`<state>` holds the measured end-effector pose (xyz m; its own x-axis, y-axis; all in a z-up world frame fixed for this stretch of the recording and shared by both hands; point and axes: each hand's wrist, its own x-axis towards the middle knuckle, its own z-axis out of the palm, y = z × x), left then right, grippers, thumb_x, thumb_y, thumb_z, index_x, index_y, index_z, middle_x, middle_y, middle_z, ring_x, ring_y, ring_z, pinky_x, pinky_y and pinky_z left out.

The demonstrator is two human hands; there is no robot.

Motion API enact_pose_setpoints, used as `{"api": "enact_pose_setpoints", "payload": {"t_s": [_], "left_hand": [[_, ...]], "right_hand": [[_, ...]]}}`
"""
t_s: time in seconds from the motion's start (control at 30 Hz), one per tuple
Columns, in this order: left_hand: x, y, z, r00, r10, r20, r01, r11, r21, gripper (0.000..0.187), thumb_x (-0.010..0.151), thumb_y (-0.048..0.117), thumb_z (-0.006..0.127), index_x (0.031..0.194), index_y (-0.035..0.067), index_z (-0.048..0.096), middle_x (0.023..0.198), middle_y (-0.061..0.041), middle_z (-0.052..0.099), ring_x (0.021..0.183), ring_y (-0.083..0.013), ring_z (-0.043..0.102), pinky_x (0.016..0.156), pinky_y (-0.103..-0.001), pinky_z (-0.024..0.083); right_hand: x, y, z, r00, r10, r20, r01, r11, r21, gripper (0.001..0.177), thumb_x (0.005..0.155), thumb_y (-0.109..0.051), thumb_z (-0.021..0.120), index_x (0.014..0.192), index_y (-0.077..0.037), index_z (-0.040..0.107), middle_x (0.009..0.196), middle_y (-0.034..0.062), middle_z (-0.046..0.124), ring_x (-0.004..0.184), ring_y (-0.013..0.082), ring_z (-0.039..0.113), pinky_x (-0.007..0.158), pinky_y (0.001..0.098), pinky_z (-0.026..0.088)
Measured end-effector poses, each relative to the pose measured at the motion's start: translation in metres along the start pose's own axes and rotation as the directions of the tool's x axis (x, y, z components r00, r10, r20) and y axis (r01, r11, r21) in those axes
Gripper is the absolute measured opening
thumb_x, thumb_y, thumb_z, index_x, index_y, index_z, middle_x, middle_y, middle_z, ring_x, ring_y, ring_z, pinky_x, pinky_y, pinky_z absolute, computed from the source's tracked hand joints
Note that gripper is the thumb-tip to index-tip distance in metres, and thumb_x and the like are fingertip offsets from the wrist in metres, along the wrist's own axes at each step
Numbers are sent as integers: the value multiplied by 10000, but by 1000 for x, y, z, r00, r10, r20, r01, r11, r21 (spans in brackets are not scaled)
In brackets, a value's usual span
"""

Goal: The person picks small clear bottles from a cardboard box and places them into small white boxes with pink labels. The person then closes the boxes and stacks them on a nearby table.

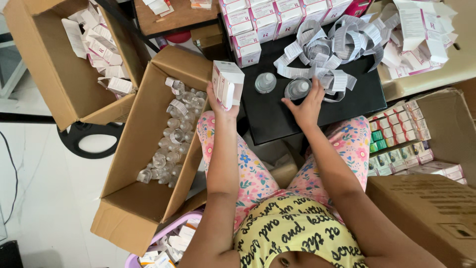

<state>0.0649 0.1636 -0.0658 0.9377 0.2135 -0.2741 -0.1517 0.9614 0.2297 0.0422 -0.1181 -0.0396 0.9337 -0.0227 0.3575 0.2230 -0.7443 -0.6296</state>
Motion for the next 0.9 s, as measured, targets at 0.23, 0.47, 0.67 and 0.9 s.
{"api": "enact_pose_setpoints", "payload": {"t_s": [0.23,0.47,0.67,0.9], "left_hand": [[-17,-22,3,963,31,-266,-17,998,57,588,1045,565,307,1359,146,573,1253,-48,661,1163,-266,624,934,-481,534],[-62,-59,-4,948,-98,-304,131,987,88,676,1037,655,354,1317,76,564,1150,-150,671,952,-324,706,755,-446,616],[-98,-100,-32,932,-242,-270,296,938,181,631,1056,638,387,1313,88,559,1156,-120,672,957,-271,704,739,-419,620],[-98,-139,-46,841,-374,-390,474,858,199,651,1033,654,398,1316,86,544,1187,-125,616,909,-249,643,740,-386,579]], "right_hand": [[-4,1,-6,999,39,25,-39,999,-10,816,797,-220,941,1472,-30,525,1300,226,581,1218,430,544,1048,479,456],[1,-26,-41,999,14,50,-26,970,242,727,770,-129,928,1404,-24,588,1195,153,638,1108,321,642,984,407,515],[12,-35,-82,914,31,404,-401,225,888,711,829,-223,848,1436,-14,544,1327,109,626,1225,213,622,1085,360,490],[28,-28,-131,735,-455,503,-342,393,854,747,825,-417,813,1372,41,592,1496,200,553,1434,265,535,1215,393,403]]}}
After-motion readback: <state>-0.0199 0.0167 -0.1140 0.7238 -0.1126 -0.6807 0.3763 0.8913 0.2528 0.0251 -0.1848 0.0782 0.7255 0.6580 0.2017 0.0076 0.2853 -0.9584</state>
